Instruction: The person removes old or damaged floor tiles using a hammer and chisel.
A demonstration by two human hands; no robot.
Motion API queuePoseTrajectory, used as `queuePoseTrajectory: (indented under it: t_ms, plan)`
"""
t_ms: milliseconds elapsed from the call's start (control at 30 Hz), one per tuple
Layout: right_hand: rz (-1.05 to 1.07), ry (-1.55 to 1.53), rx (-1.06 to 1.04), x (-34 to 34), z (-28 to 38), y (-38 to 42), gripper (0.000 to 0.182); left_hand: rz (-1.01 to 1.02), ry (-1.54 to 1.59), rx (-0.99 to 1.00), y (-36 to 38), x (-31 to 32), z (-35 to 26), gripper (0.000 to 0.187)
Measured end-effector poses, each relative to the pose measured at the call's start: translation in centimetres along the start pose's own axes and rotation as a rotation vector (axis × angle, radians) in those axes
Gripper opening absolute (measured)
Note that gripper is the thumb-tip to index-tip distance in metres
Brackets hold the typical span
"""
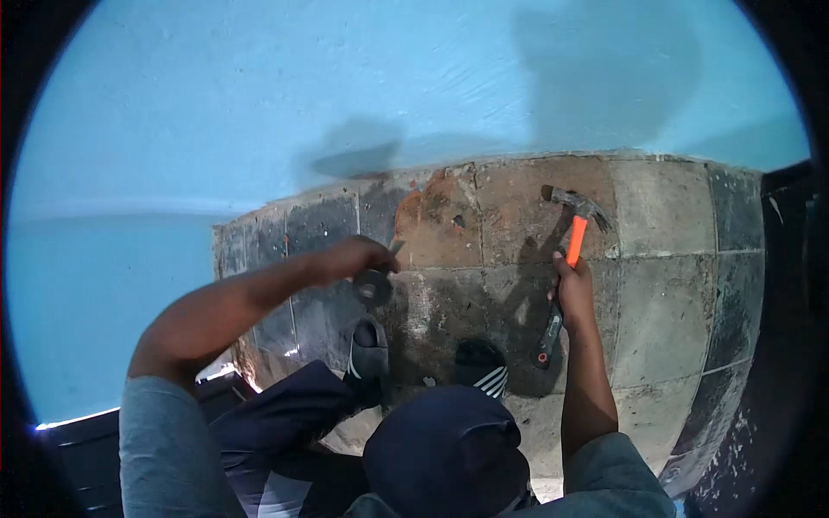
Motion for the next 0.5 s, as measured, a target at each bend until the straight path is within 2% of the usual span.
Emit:
queuePoseTrajectory:
  t_ms: [67,167,267,367,467,500]
  plan:
    - [0.020,-0.069,0.009,0.2,1.1,0.5,0.024,0.064,-0.394,0.000,1.3,-1.5,-1.6,0.031]
    - [0.041,-0.045,0.035,-0.9,1.4,0.3,0.028,0.115,-0.167,-0.124,1.0,-2.4,-2.6,0.036]
    - [0.068,0.104,0.036,-2.0,2.3,0.6,0.033,0.134,-0.301,-0.027,-1.2,-3.4,-4.1,0.042]
    - [0.080,0.214,0.034,-3.1,3.2,0.7,0.035,0.140,-0.690,0.301,-3.0,-2.2,-8.7,0.041]
    - [0.062,0.357,0.034,-4.5,3.0,-0.7,0.035,-0.009,-0.806,0.210,-2.9,-1.7,-12.6,0.046]
    - [0.054,0.419,0.039,-4.6,3.2,-0.9,0.034,-0.134,-0.768,0.239,-3.8,-2.5,-13.3,0.050]
Point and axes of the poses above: each hand's wrist, its own y-axis away from the middle knuckle, its own x-axis out of the palm, z = x × y, the point moved 10 cm from there along -y, towards the middle knuckle, and after that the axes turned 15 degrees about z, right-handed, at the moved point
